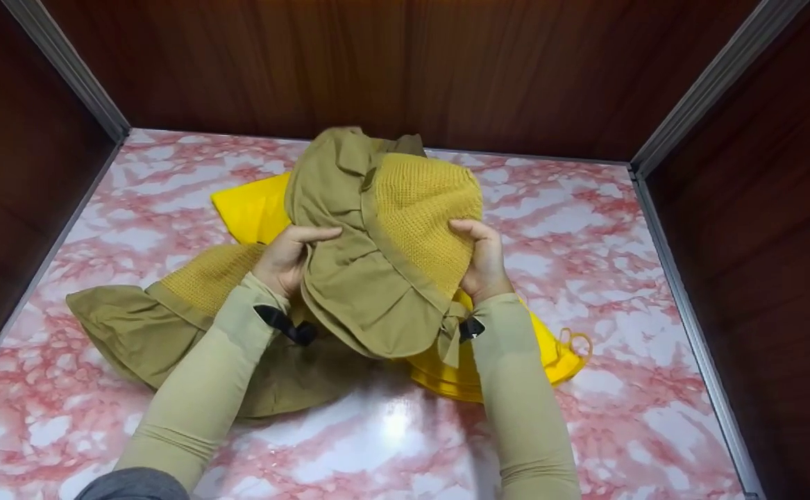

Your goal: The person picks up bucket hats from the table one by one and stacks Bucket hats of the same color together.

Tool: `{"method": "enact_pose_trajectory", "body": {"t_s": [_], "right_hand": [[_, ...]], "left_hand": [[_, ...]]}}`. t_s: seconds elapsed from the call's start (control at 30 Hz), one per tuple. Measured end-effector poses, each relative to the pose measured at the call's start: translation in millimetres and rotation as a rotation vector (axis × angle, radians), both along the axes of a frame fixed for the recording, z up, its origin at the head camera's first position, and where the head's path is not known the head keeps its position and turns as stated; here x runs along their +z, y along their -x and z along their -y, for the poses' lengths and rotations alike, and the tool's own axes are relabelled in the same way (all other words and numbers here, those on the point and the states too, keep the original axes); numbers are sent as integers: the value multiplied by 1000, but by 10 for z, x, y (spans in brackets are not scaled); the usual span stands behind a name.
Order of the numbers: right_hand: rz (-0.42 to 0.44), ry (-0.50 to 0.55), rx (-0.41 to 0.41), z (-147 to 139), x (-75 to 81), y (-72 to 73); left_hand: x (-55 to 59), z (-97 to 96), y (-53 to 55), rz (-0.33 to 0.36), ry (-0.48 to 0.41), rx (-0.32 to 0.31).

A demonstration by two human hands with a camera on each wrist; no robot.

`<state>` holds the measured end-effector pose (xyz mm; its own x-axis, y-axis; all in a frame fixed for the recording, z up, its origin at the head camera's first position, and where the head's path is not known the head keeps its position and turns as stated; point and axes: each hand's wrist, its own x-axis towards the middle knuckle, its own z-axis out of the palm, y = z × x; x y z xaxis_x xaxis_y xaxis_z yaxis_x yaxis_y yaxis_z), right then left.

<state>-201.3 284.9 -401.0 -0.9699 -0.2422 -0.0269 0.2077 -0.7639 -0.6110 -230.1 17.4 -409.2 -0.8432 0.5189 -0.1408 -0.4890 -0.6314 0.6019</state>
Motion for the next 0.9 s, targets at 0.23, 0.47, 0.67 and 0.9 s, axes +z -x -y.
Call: {"method": "enact_pose_trajectory", "body": {"t_s": [0.23, 0.47, 0.67, 0.9], "right_hand": [[-106, 29, 94, -61, -92, -61], [-187, 72, 182, -30, -301, -245], [-53, 257, 131, 183, -455, -362], [146, 509, -135, 418, -373, -438]], "left_hand": [[23, -46, -71, -12, 24, 165], [33, -82, -125, 48, 3, 381], [37, -130, -187, 35, -12, 496], [-8, -191, -305, -7, 35, 574]]}}
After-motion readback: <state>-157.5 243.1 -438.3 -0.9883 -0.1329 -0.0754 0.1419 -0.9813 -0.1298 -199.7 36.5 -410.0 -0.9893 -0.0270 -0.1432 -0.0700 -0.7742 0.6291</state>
